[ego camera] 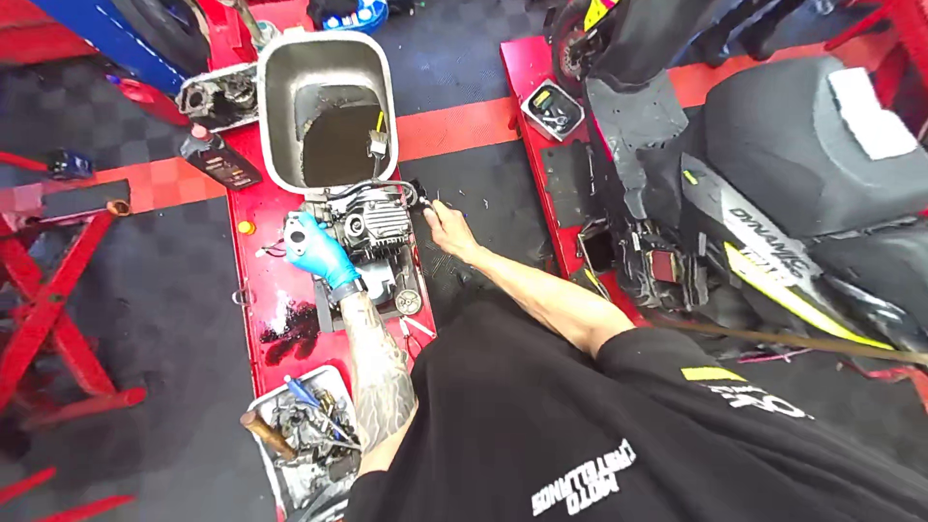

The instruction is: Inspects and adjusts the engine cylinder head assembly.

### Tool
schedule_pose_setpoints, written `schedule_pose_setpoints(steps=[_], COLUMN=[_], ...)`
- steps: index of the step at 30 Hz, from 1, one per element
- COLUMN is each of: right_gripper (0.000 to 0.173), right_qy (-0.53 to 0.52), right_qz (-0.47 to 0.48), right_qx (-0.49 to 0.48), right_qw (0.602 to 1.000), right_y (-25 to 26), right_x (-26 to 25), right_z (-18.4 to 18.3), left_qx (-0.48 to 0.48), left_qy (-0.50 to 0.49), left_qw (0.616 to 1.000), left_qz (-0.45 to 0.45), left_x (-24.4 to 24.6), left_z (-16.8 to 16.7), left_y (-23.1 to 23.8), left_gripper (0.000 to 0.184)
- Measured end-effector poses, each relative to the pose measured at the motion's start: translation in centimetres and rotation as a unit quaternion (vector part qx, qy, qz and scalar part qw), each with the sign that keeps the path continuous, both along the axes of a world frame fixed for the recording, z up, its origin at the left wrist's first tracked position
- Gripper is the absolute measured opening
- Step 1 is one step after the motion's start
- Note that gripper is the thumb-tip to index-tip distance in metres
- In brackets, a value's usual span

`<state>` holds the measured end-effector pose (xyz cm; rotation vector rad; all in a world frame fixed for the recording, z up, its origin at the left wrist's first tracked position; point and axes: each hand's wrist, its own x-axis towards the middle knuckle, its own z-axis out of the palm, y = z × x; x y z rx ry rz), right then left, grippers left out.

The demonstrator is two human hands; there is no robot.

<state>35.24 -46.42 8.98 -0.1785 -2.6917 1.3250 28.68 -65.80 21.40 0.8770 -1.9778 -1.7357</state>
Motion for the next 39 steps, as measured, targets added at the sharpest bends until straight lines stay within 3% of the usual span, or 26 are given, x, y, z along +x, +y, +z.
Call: schedule_pose_setpoints(steps=[3,5,7,13,17,24,27,30,35,39], right_gripper=[0.019,0.013,0.01,0.012,0.015,0.014,0.014,0.01,0.005,0.006], right_qy=[0.028,0.041,0.039,0.021,-0.01,0.106,0.025,-0.055,-0.08,-0.103], right_qz=[-0.003,0.028,0.061,0.101,0.112,0.121,0.088,0.07,0.022,0.001], right_qx=[-0.149,-0.189,-0.204,-0.168,-0.153,-0.145,-0.165,-0.2,-0.277,-0.274], right_qw=[0.988,0.981,0.976,0.98,0.982,0.976,0.982,0.976,0.957,0.956], right_y=[-0.8,-0.7,-0.3,0.7,0.8,0.7,0.9,1.1,0.3,0.2], right_x=[-1.1,-1.8,-2.5,-3.6,-3.9,-3.7,-3.5,-3.7,-3.9,-3.9], right_z=[-0.1,-0.2,0.1,0.6,1.2,-0.3,0.5,1.8,1.8,2.1], left_qx=[-0.02,-0.042,-0.055,-0.078,-0.07,-0.062,-0.062,-0.061,-0.073,-0.058], left_qy=[0.015,0.087,0.124,0.108,0.088,0.096,0.107,0.114,0.142,0.156], left_qw=[1.0,0.995,0.99,0.991,0.994,0.993,0.992,0.992,0.987,0.986], left_qz=[0.005,0.028,0.034,0.017,0.015,0.016,-0.001,-0.011,-0.009,-0.009], left_x=[-0.8,-2.1,-2.7,-2.9,-3.1,-3.1,-2.9,-2.8,-2.7,-2.7], left_z=[-1.2,-5.7,-7.9,-8.3,-7.7,-8.1,-8.1,-8.1,-8.5,-8.7], left_y=[0.1,-1.0,-1.8,-1.7,-0.9,-1.0,-1.2,-1.1,-1.7,-1.9], left_gripper=[0.028,0.03,0.035,0.037,0.027,0.026,0.032,0.023,0.036,0.037])
